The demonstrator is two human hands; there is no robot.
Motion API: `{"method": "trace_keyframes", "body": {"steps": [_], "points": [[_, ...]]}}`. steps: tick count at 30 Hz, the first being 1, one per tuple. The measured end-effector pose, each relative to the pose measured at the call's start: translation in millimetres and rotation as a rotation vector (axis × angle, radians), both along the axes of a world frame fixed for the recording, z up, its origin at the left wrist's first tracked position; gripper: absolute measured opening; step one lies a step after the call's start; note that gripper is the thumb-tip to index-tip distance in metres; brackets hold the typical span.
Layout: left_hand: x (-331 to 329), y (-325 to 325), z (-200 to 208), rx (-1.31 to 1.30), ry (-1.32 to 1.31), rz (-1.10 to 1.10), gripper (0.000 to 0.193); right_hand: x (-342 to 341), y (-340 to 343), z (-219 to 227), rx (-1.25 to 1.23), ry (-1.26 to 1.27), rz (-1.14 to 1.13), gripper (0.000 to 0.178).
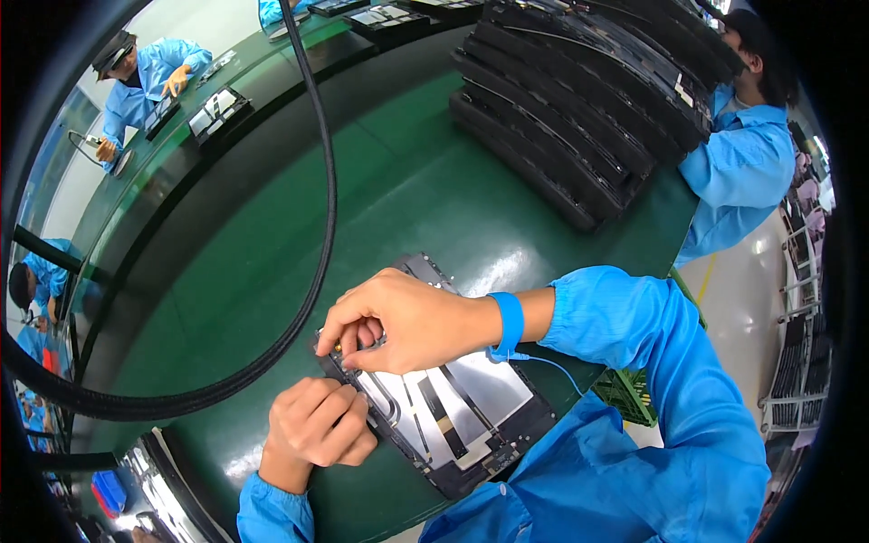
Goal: The person assembles a tablet device by hand, connecting ribbon cables and internal components within a tablet frame, then attaching a display panel.
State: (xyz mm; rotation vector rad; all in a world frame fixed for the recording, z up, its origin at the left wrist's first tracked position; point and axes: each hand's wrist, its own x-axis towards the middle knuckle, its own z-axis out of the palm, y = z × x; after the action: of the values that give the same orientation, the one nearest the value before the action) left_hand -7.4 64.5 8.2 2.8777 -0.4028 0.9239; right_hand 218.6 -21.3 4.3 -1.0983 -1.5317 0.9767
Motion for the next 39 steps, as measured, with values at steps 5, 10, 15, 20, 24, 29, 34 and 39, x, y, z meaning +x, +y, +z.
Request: {"method": "trace_keyframes", "body": {"steps": [5,10,15,20,24,29,34,39], "points": [[-2,5,-6,-0.03,-0.029,0.03,0.026,-4,2,2,-0.027,0.003,0.003,0.023],[-1,11,-5,-0.032,-0.044,0.061,0.03,-3,3,0,-0.038,0.003,0.01,0.026],[1,5,-1,0.008,-0.062,0.128,0.031,1,-2,4,-0.048,-0.05,0.014,0.028],[-1,-8,-4,-0.024,-0.04,0.22,0.032,4,-3,3,-0.043,-0.073,0.003,0.026],[-2,-11,-7,-0.045,-0.033,0.264,0.033,-3,-1,-10,-0.004,0.038,-0.004,0.023],[1,-26,21,-0.097,0.015,0.261,0.018,-24,28,-47,0.291,0.046,-0.033,0.026],[7,-31,17,-0.113,0.024,0.301,0.018,-10,26,-45,0.268,-0.062,-0.092,0.066],[3,-85,1,-0.122,-0.17,0.167,0.022,7,11,-20,0.056,0.17,-0.022,0.066]]}}
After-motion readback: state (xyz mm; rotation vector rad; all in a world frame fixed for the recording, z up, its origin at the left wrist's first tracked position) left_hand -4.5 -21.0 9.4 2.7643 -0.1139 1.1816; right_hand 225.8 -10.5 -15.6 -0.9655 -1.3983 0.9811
